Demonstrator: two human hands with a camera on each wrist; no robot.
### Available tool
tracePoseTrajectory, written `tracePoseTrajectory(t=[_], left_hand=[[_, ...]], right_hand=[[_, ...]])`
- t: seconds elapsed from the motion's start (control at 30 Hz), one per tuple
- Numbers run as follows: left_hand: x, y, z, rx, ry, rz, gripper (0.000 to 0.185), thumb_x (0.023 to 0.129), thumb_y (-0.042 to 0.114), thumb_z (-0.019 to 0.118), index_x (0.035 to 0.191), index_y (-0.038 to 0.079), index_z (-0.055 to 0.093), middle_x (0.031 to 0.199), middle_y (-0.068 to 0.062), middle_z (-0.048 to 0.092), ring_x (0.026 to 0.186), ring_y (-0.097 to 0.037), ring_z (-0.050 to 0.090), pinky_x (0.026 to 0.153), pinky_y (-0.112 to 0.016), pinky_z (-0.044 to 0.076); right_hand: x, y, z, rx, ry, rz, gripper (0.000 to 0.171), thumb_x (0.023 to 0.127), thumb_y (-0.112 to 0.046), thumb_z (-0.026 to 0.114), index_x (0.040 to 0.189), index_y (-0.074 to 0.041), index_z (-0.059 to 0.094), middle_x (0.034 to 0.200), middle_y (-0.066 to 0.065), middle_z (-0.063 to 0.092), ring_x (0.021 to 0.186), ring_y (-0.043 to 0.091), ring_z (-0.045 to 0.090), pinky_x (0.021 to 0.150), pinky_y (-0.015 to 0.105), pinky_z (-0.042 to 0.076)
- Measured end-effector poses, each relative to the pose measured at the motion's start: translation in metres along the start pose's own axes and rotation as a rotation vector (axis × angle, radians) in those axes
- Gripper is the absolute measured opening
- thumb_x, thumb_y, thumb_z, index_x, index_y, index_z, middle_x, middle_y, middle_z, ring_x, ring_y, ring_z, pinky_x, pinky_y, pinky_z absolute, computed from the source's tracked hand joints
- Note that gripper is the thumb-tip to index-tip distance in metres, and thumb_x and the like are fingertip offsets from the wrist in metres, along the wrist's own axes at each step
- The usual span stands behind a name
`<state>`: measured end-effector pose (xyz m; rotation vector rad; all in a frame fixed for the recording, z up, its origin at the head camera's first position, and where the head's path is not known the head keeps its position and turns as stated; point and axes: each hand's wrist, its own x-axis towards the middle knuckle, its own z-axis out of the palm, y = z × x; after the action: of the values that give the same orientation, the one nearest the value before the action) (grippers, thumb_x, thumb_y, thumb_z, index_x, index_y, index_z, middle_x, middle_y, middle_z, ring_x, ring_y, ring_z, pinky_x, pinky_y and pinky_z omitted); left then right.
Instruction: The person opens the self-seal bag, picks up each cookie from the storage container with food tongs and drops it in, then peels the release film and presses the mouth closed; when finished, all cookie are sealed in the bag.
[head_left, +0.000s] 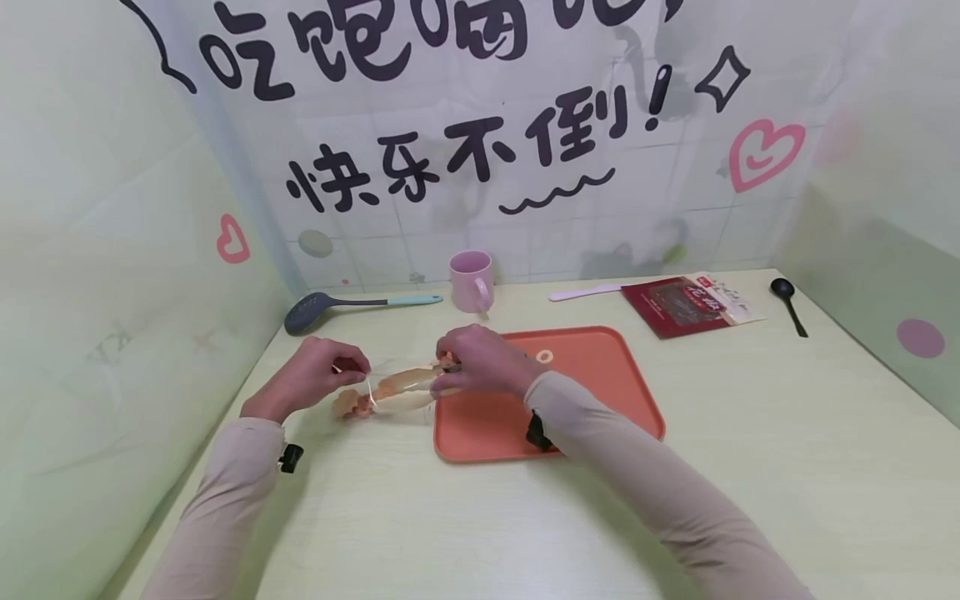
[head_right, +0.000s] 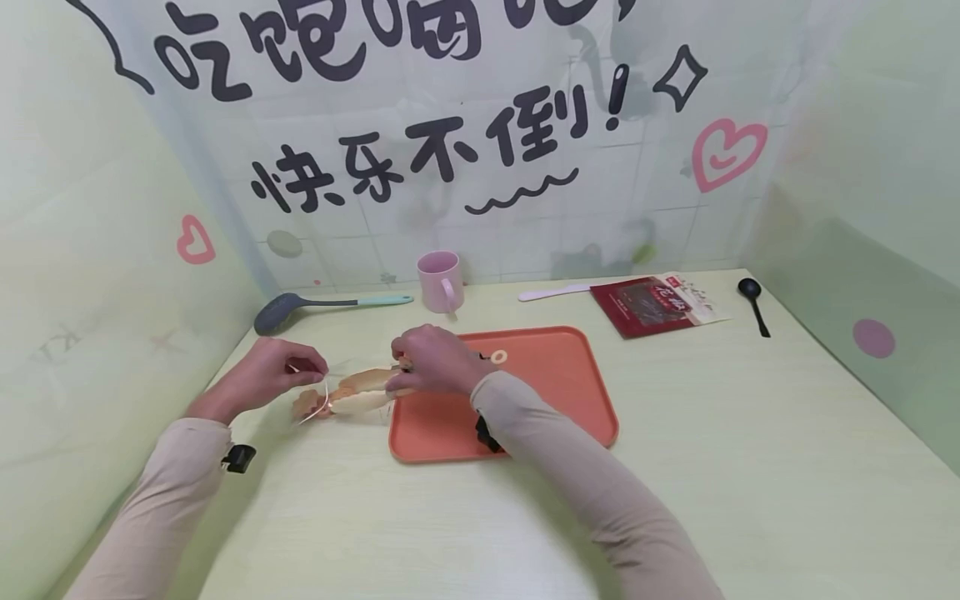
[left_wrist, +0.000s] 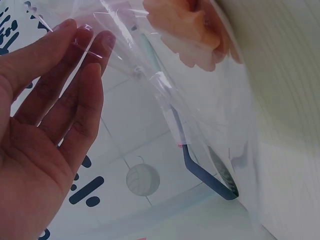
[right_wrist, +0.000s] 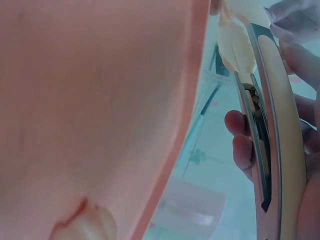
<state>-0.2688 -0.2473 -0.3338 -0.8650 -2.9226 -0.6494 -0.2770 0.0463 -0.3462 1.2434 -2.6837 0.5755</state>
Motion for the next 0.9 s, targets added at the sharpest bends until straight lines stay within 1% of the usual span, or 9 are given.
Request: tracePoseTrajectory(t=[0.13,0.33,0.53,0.6,0.7,0.8,0.9], left_hand=[[-0.001,0.0,0.0,0.003,0.006,0.002,0.008,0.086,0.004,0.077,0.093,0.007,0.077,0.085,-0.002,0.075,0.077,-0.008,0.068,0.072,-0.022,0.056],[0.0,-0.002,0.001,0.008,0.013,0.021,0.008,0.085,0.003,0.077,0.091,0.009,0.077,0.083,0.001,0.075,0.075,-0.007,0.067,0.071,-0.022,0.055],[-0.001,-0.005,0.004,0.009,0.013,0.014,0.007,0.085,0.004,0.077,0.091,0.007,0.077,0.082,0.001,0.075,0.075,-0.006,0.066,0.07,-0.021,0.055],[-0.001,-0.006,0.005,0.011,0.014,0.004,0.007,0.085,0.004,0.078,0.091,0.007,0.077,0.082,0.0,0.074,0.074,-0.005,0.066,0.07,-0.02,0.055],[-0.002,-0.006,0.005,0.008,0.017,0.011,0.007,0.085,0.004,0.078,0.092,0.007,0.077,0.083,0.0,0.075,0.075,-0.006,0.067,0.071,-0.021,0.055],[-0.003,-0.006,0.004,0.004,0.02,0.02,0.006,0.086,0.004,0.077,0.092,0.007,0.077,0.084,0.0,0.075,0.077,-0.007,0.068,0.071,-0.022,0.056],[-0.003,-0.007,0.003,0.002,0.016,0.023,0.006,0.086,0.004,0.077,0.092,0.007,0.076,0.084,0.0,0.076,0.077,-0.008,0.068,0.071,-0.022,0.056]], right_hand=[[0.004,-0.004,0.005,-0.016,-0.004,0.017,0.04,0.084,-0.043,0.08,0.099,-0.007,0.071,0.085,0.003,0.068,0.077,0.011,0.056,0.069,0.023,0.047],[0.007,-0.008,0.011,-0.003,0.013,0.008,0.04,0.083,-0.042,0.081,0.097,-0.005,0.071,0.084,0.009,0.069,0.074,0.012,0.054,0.067,0.022,0.043],[0.004,-0.007,0.013,-0.004,0.017,0.022,0.044,0.083,-0.045,0.081,0.101,-0.005,0.072,0.087,0.007,0.068,0.076,0.012,0.054,0.067,0.022,0.044],[0.001,-0.005,0.011,-0.003,0.014,0.031,0.045,0.083,-0.046,0.08,0.104,-0.006,0.072,0.09,0.005,0.069,0.078,0.012,0.055,0.069,0.023,0.045],[-0.006,-0.001,0.005,0.022,0.012,0.048,0.043,0.084,-0.045,0.079,0.106,-0.009,0.073,0.093,0.003,0.069,0.079,0.012,0.057,0.07,0.025,0.047],[-0.018,0.003,-0.005,0.034,0.001,0.08,0.043,0.083,-0.047,0.079,0.106,-0.011,0.072,0.092,0.004,0.069,0.078,0.013,0.056,0.07,0.027,0.047],[-0.032,0.008,-0.017,0.013,-0.009,0.104,0.049,0.081,-0.051,0.08,0.107,-0.011,0.071,0.092,0.006,0.068,0.076,0.014,0.055,0.07,0.028,0.047]])
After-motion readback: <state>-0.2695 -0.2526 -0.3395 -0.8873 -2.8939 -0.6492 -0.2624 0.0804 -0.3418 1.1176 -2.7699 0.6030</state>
